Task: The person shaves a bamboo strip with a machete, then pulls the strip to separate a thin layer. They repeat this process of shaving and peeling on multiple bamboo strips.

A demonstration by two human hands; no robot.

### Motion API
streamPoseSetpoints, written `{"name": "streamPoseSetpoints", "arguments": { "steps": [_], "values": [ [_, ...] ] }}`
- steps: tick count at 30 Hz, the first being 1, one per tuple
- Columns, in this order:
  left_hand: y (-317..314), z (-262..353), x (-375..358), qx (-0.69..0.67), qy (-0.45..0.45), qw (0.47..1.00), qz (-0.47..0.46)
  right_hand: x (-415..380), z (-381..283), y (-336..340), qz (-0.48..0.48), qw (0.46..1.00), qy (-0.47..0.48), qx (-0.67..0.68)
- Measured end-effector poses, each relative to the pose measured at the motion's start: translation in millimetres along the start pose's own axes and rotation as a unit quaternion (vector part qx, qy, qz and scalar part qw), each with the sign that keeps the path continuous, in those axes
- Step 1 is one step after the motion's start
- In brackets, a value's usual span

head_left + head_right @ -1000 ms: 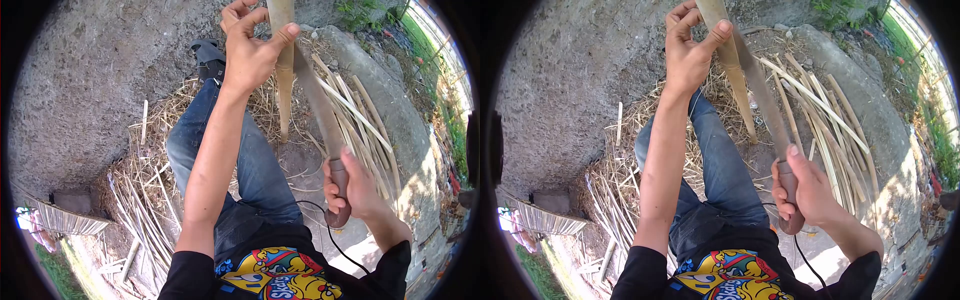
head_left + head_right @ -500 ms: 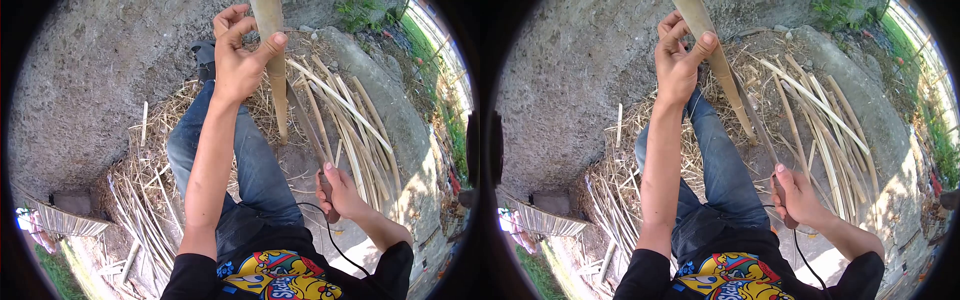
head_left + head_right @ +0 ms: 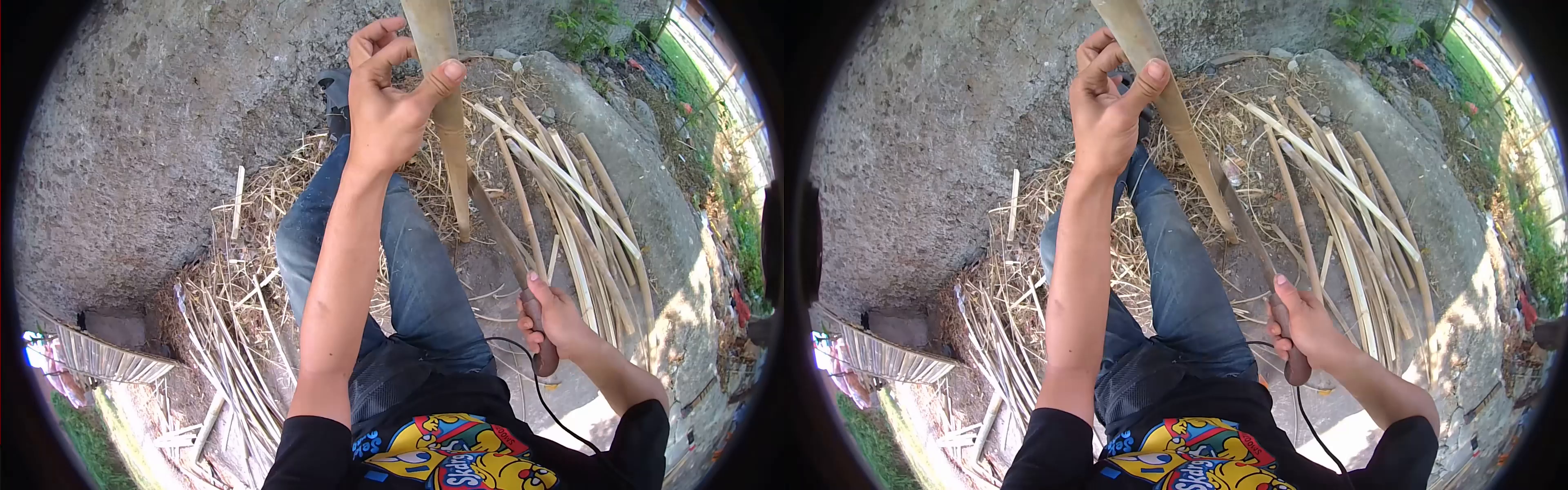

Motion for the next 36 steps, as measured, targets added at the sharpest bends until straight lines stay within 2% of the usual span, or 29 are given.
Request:
{"name": "streamPoseSetpoints", "arguments": {
  "steps": [1,3,6,7,9,10,12,14,15,17,18,19,20,21,23,24,25,27,28,29,31,35,36],
  "values": [
    [1.1,3.4,5.9,0.0,0.0,1.0,0.006,-6.5,-6.9,5.6,0.027,0.999,-0.025,0.017],
    [0.7,6.4,3.9,0.046,0.015,0.999,0.012,-16.5,-56.1,3.8,0.035,0.987,0.155,0.028],
    [-10.7,10.6,10.5,0.002,0.041,0.999,-0.006,-40.7,-130.7,1.8,0.019,0.904,0.409,0.127],
    [-14.9,7.1,11.6,-0.021,0.049,0.998,-0.021,-38.2,-130.3,-3.0,0.022,0.905,0.406,0.127],
    [-19.6,6.2,11.4,-0.033,0.036,0.998,-0.037,-38.3,-136.8,-19.6,0.007,0.861,0.469,0.196],
    [-21.5,7.7,12.0,-0.044,0.021,0.998,-0.051,-22.9,-112.4,-23.3,0.027,0.893,0.411,0.183],
    [-18.6,-10.5,16.9,-0.081,0.02,0.994,-0.07,19.4,-37.7,-33.0,-0.011,0.981,0.183,0.056],
    [-18.6,-13.5,14.1,-0.121,0.015,0.988,-0.092,45.6,15.4,-13.8,-0.02,0.984,0.17,-0.059],
    [-17.9,-7.6,5.3,-0.133,0.019,0.986,-0.101,44.1,0.1,-13.1,-0.02,0.982,0.179,-0.061],
    [-13.9,-9.4,0.5,-0.144,0.033,0.983,-0.107,28.0,-17.2,-18.8,-0.022,0.997,0.076,0.02],
    [-10.0,-13.4,0.9,-0.107,0.033,0.989,-0.095,26.1,-28.9,-24.3,-0.025,0.991,0.129,0.015],
    [-8.5,-12.7,8.4,-0.07,0.017,0.994,-0.083,21.6,-38.2,-27.6,-0.024,0.99,0.134,0.019],
    [-9.9,-10.7,10.6,-0.08,-0.011,0.992,-0.092,14.7,-64.3,-26.9,-0.005,0.976,0.215,0.028],
    [-8.5,-11.7,13.7,-0.079,-0.011,0.993,-0.092,4.0,-86.9,-25.8,0.014,0.957,0.288,0.036],
    [-8.8,-22.2,13.3,-0.117,0.029,0.984,-0.131,-18.9,-117.2,-25.9,0.027,0.912,0.381,0.147],
    [-11.7,-21.0,10.5,-0.117,0.036,0.984,-0.132,-25.1,-124.5,-27.7,0.004,0.881,0.441,0.172],
    [-15.1,-20.3,10.4,-0.109,0.056,0.985,-0.122,-22.7,-115.7,-29.4,0.007,0.883,0.437,0.172],
    [-17.5,-21.7,8.6,-0.104,0.076,0.985,-0.112,-1.9,-72.2,-33.7,0.024,0.928,0.353,0.113],
    [-21.1,-17.4,7.5,-0.142,0.06,0.978,-0.144,17.9,-35.5,-34.3,-0.02,0.974,0.225,0.024],
    [-24.9,-11.7,7.4,-0.181,0.042,0.967,-0.177,29.0,-14.2,-23.1,-0.017,0.973,0.228,0.024],
    [-18.9,-13.0,-3.5,-0.198,0.039,0.963,-0.18,45.8,30.0,-11.4,-0.031,0.992,0.099,-0.066],
    [-0.8,-23.1,0.3,-0.186,0.064,0.967,-0.162,19.0,-18.1,-26.5,-0.015,0.993,0.113,0.004],
    [0.0,-27.5,4.8,-0.182,0.06,0.967,-0.168,11.4,-48.8,-30.6,-0.008,0.977,0.213,0.026]
  ]
}}
Point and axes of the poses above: each hand's wrist, its own x-axis towards the middle knuckle, its own y-axis out of the back of the hand, z = x × y, the point moved 8 cm from there along x, towards the middle knuckle, and after that the axes turned 15 degrees about y, right-handed, at the moved point
